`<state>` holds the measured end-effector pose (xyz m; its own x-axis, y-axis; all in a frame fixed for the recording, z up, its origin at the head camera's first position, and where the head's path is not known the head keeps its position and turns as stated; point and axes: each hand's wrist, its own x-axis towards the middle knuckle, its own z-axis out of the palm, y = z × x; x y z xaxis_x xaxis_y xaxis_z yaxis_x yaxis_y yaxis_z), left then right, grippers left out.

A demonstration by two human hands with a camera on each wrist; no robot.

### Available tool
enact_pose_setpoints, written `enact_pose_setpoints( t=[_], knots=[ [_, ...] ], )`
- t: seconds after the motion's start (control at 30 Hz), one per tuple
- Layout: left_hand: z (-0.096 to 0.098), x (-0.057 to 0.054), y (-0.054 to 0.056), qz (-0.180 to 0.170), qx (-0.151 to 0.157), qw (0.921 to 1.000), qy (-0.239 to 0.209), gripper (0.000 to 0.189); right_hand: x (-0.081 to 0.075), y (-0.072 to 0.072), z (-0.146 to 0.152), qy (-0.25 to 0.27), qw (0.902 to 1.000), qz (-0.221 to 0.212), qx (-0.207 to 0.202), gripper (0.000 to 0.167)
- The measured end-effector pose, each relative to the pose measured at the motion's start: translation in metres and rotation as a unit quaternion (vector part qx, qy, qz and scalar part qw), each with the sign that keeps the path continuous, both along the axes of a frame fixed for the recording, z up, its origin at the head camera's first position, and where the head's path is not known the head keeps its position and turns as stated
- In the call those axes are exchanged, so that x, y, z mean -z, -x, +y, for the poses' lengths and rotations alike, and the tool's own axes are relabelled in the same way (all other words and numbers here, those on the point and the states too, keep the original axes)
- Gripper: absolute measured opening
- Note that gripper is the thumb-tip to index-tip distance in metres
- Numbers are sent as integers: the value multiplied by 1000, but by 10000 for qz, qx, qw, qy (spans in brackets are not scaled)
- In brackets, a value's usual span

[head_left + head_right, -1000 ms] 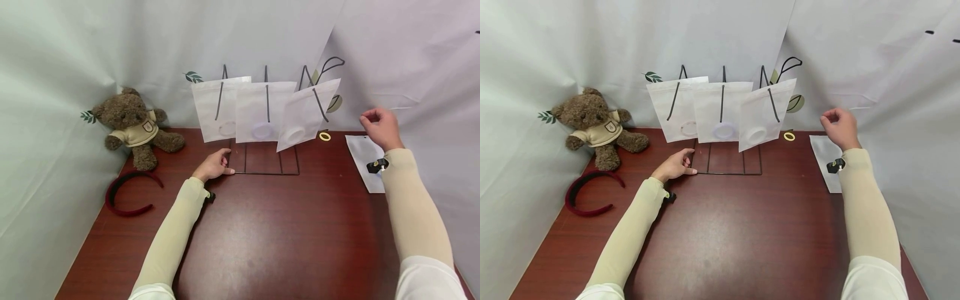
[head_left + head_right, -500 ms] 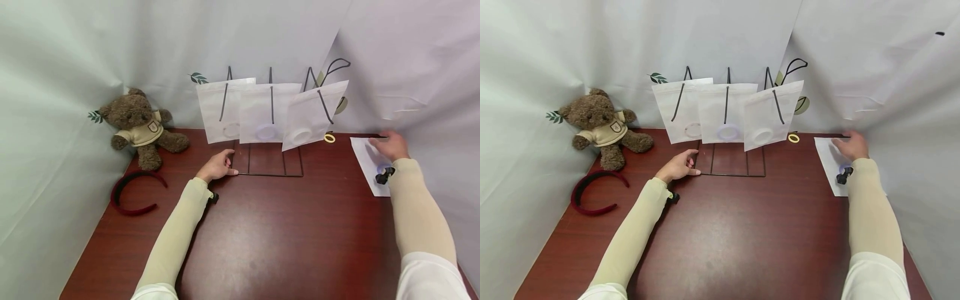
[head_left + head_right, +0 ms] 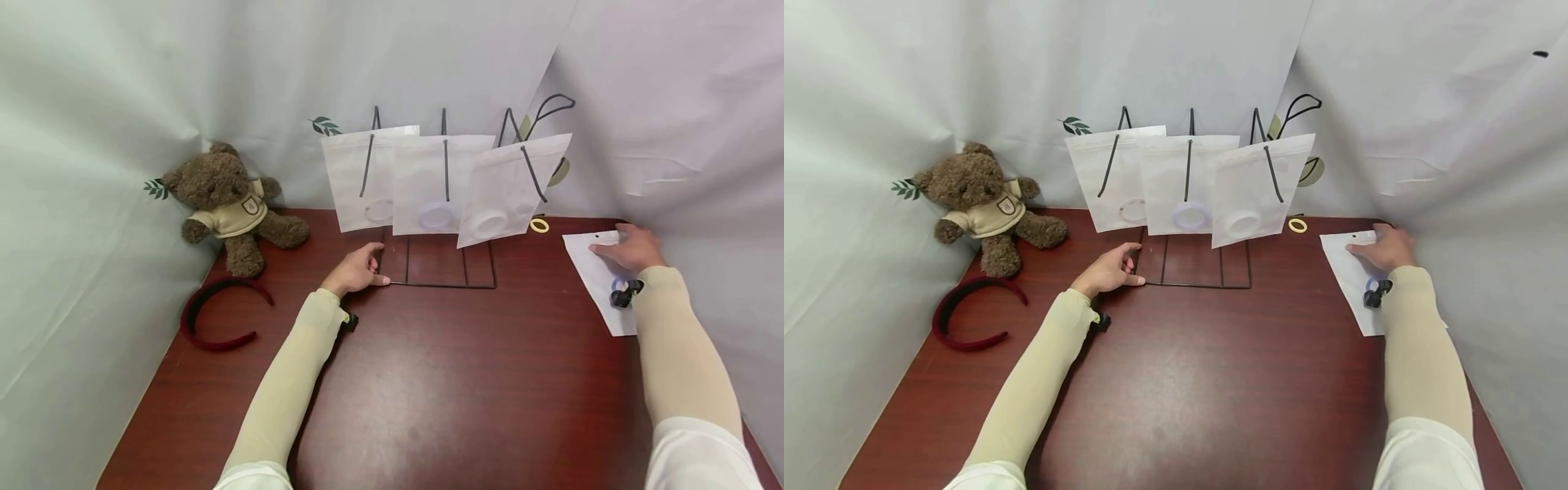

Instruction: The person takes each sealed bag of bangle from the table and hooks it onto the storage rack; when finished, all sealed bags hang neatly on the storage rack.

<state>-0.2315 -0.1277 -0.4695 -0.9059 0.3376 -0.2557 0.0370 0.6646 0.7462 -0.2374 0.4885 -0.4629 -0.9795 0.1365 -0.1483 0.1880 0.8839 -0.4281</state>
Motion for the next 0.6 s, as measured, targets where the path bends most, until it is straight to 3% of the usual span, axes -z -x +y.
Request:
enact_pose_setpoints(
  t=[0.17,0.3,0.6],
  knots=[
    [1,0,0,-6,15,10000,26,85,0,-2,-5,316,9987,286,284,88],
    [1,-2,0,-3,32,10000,48,85,-3,-8,-8,375,9985,370,162,73],
    [1,-4,-1,-23,24,10000,79,86,-9,-21,-11,313,9982,-299,-424,58]
  ],
)
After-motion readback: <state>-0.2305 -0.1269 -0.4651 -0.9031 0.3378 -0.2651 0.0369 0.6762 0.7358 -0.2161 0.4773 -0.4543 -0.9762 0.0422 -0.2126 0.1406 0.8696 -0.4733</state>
